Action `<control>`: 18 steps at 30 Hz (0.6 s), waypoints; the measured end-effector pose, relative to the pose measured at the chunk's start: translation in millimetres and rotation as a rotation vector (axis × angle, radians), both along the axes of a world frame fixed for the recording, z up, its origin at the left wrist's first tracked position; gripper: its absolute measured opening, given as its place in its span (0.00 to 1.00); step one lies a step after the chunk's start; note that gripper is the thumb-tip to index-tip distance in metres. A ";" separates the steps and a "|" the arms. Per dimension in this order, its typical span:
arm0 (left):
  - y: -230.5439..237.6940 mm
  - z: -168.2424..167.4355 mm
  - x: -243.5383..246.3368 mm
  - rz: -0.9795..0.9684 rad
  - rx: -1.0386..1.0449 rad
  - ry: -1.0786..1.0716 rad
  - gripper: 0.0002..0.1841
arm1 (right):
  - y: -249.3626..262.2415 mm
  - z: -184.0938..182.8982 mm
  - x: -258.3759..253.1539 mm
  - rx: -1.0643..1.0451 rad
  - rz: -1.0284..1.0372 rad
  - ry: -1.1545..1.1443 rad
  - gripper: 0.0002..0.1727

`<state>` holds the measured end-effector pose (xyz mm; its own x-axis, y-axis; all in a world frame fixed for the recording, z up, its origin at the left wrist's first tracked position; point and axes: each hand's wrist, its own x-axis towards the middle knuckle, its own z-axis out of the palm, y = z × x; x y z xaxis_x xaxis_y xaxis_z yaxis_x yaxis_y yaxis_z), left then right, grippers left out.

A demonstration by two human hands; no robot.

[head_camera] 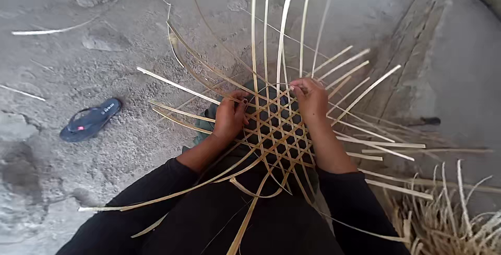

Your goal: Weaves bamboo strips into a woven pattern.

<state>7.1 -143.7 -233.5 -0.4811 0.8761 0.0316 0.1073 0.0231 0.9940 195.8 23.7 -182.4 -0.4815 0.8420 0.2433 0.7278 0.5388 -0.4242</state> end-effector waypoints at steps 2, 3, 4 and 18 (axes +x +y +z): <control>-2.8 9.0 -9.5 -0.064 -0.059 0.150 0.13 | -4.3 -9.6 4.5 0.029 0.003 0.076 0.10; -5.9 16.5 -16.8 -0.116 -0.109 0.297 0.14 | -7.3 -11.9 7.1 0.050 0.015 0.101 0.11; -10.8 27.1 -25.1 -0.187 -0.160 0.488 0.16 | -10.4 -13.8 10.0 0.075 0.031 0.117 0.12; -42.0 40.9 -30.4 -0.415 -0.202 0.817 0.28 | -28.2 -38.2 13.1 0.261 0.017 0.230 0.20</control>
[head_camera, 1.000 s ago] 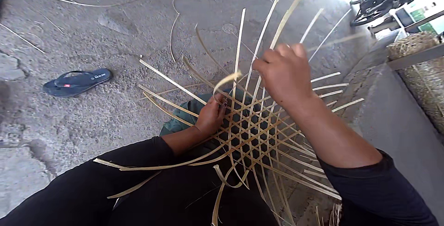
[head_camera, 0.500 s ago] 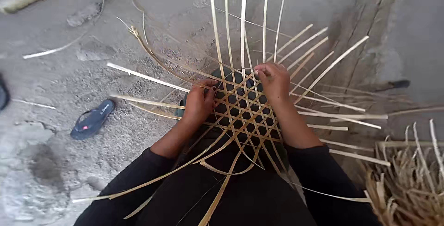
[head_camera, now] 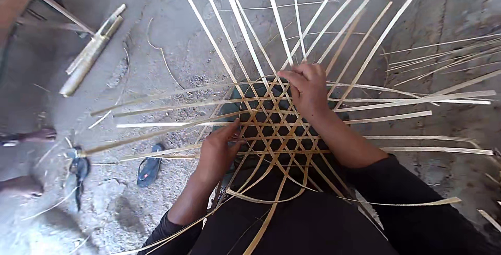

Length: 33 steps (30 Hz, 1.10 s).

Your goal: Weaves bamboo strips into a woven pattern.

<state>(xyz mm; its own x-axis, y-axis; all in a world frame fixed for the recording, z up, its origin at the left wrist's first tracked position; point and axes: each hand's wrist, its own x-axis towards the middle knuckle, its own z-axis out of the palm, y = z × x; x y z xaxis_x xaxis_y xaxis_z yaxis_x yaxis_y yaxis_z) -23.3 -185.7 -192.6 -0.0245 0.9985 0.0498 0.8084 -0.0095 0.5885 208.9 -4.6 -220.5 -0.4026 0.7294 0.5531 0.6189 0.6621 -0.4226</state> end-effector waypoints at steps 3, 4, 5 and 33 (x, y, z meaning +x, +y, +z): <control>4.5 8.0 -0.2 0.000 -0.016 0.019 0.25 | 0.5 -1.4 -0.2 0.007 -0.010 0.003 0.20; 6.4 6.1 1.6 0.007 0.017 0.010 0.24 | 0.5 -2.0 -0.3 0.012 -0.011 0.005 0.20; 8.3 2.9 4.1 0.016 0.053 -0.010 0.22 | 0.5 -2.7 -0.3 0.016 -0.013 0.005 0.20; 35.9 1.0 -9.1 -0.074 0.069 -0.077 0.31 | 4.7 -12.2 1.9 -0.014 -0.077 0.038 0.20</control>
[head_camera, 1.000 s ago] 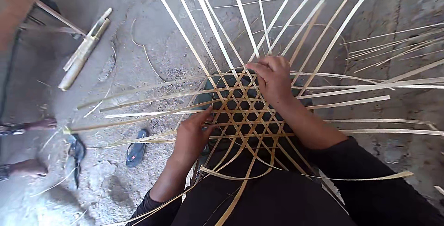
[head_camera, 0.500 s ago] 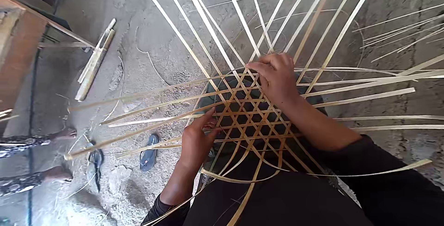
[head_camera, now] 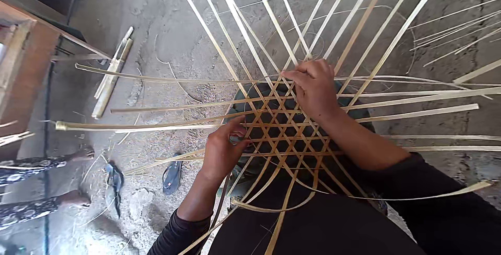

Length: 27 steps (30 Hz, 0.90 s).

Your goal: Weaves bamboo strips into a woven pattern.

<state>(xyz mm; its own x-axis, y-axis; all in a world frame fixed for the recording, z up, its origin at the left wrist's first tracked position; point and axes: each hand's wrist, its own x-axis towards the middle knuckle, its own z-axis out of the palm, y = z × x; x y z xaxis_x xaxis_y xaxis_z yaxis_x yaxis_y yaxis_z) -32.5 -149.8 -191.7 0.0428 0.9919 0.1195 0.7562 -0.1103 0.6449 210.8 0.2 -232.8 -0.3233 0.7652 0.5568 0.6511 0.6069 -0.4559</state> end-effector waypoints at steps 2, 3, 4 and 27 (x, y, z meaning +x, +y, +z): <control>2.5 0.1 -1.1 -0.004 -0.015 0.008 0.31 | 0.3 -0.3 0.4 -0.006 -0.010 0.018 0.21; 3.4 0.4 -1.8 -0.003 -0.029 0.008 0.31 | 0.0 -0.3 0.3 -0.005 -0.017 0.029 0.21; 4.1 1.2 -2.0 0.004 -0.045 0.000 0.31 | -0.1 -0.2 0.3 -0.003 -0.024 0.039 0.21; 24.7 28.2 28.8 0.163 0.199 -0.022 0.21 | -1.7 3.1 1.6 -0.012 -0.019 0.070 0.20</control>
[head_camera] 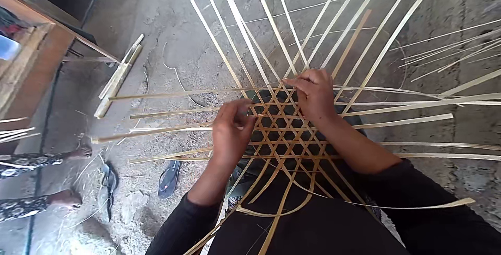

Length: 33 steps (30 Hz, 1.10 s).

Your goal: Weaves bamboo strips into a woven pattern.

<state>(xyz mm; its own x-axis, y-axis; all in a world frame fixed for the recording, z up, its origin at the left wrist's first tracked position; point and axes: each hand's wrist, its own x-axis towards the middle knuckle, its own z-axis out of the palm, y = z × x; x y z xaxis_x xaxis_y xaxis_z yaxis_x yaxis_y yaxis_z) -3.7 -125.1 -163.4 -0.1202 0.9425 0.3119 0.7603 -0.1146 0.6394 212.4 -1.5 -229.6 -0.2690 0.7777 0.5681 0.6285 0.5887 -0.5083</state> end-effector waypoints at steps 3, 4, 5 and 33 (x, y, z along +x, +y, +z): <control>23.7 -38.1 10.6 0.081 0.163 0.141 0.23 | 1.1 0.3 -0.1 -0.022 -0.005 -0.002 0.20; 28.1 -48.4 12.5 0.109 0.190 0.172 0.22 | 0.9 0.1 -0.2 -0.026 -0.010 -0.002 0.20; 30.8 -54.8 13.9 0.133 0.203 0.186 0.21 | 1.1 0.3 -0.1 -0.024 -0.017 -0.003 0.20; 40.7 -25.7 -1.6 0.317 -0.406 -1.553 0.13 | 3.8 3.2 0.1 -0.053 -0.040 -0.013 0.19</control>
<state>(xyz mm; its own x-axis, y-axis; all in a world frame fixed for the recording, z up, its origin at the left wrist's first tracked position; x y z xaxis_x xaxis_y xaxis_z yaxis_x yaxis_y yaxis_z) -5.3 -84.5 -189.2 -0.2573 0.8059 -0.5332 -0.6444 0.2682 0.7161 212.5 2.3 -226.5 -0.2445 0.8171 0.5221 0.6579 0.5353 -0.5297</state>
